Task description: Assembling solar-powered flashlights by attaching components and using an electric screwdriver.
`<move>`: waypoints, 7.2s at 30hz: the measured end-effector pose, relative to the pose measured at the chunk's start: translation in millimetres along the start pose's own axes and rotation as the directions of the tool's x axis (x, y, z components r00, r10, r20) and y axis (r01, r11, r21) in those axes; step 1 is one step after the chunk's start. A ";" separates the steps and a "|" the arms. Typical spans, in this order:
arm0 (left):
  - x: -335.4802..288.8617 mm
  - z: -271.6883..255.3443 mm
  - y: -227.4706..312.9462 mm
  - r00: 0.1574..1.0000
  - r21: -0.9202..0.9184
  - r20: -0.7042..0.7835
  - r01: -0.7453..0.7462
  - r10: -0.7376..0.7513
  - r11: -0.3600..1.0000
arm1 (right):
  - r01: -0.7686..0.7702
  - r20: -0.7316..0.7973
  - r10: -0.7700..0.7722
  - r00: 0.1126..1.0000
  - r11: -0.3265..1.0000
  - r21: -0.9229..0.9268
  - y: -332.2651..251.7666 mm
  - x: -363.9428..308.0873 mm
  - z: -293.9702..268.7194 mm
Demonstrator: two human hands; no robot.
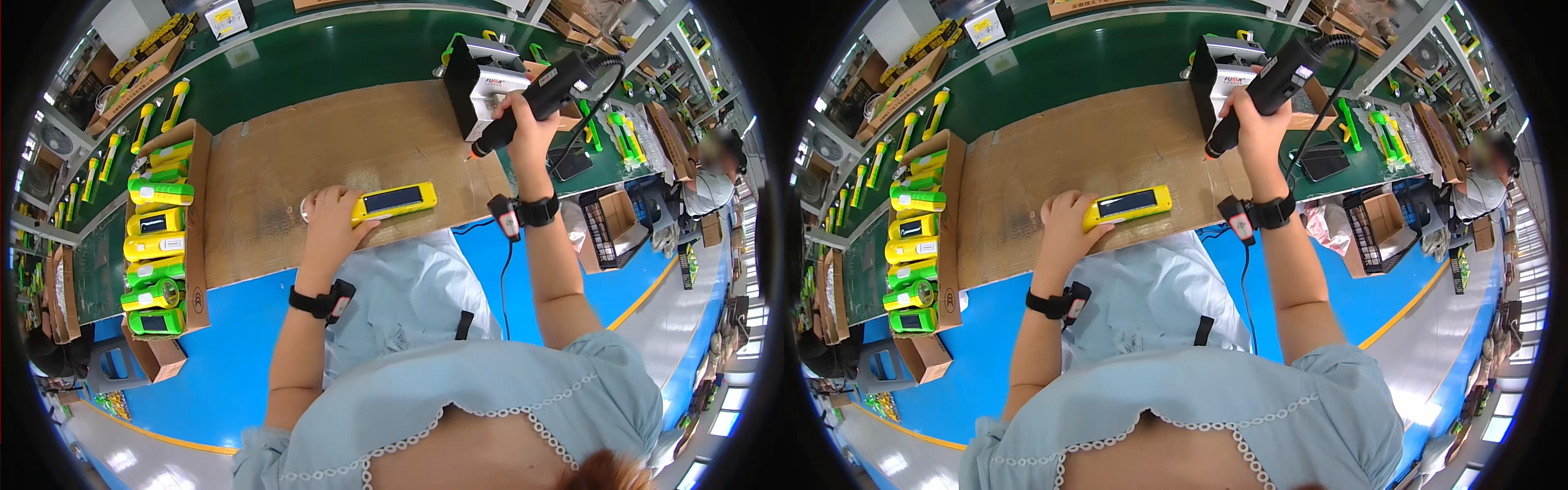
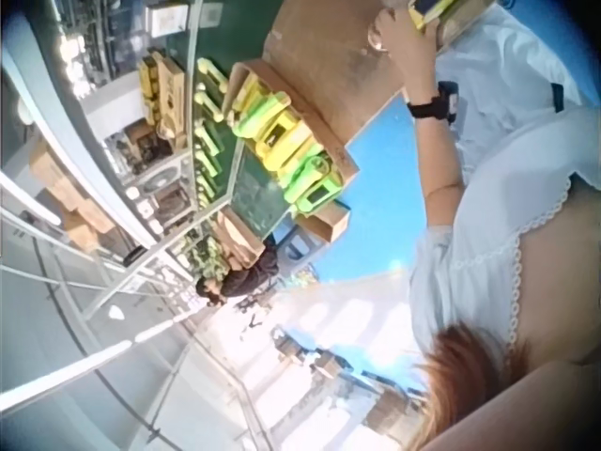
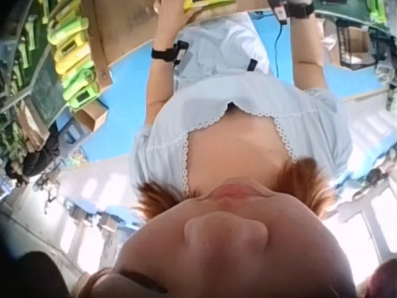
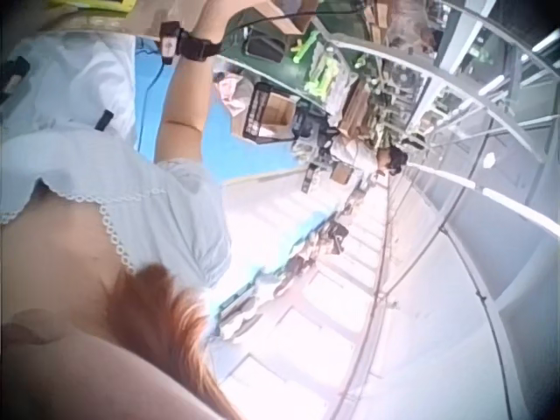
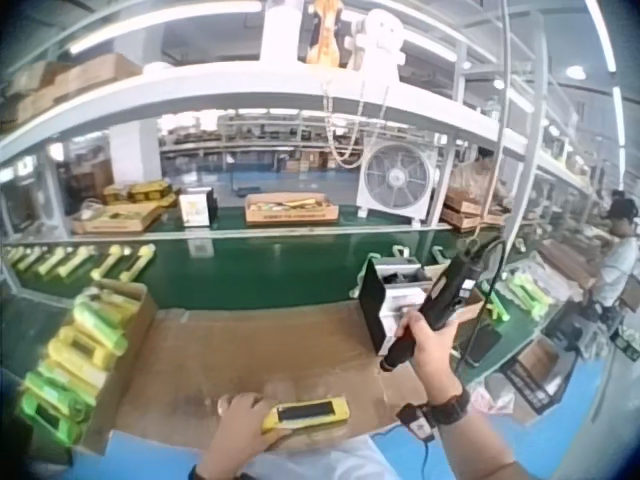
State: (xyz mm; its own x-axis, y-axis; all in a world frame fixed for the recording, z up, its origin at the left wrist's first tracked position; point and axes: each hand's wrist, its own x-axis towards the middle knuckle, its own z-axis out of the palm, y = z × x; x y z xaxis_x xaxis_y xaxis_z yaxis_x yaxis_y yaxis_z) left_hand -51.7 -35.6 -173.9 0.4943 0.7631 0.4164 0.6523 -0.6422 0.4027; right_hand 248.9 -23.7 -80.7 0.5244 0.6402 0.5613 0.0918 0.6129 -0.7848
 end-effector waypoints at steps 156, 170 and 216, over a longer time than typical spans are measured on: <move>242.7 94.3 -78.3 0.942 0.285 -0.169 0.328 -0.289 0.901 | 0.016 -0.027 -0.021 0.999 0.984 -0.175 124.5 -66.7 45.0; 223.1 141.4 -61.8 0.929 -0.663 -0.250 0.042 -0.274 0.747 | -0.150 -0.034 0.146 0.989 0.963 -0.225 132.1 -60.5 48.0; 199.6 143.6 -47.4 0.950 -0.645 0.031 -0.218 0.310 0.733 | -0.480 -0.127 0.518 0.846 0.637 -0.602 66.8 -43.4 105.2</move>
State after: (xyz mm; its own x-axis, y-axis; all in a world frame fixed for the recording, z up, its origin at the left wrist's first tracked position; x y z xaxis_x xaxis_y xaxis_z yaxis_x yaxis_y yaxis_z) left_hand 98.5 157.6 -226.9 0.6897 0.5280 0.4955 -0.0006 -0.6839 0.7295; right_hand 143.2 38.2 -129.9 0.5984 0.8005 0.0351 0.3166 -0.1959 -0.9281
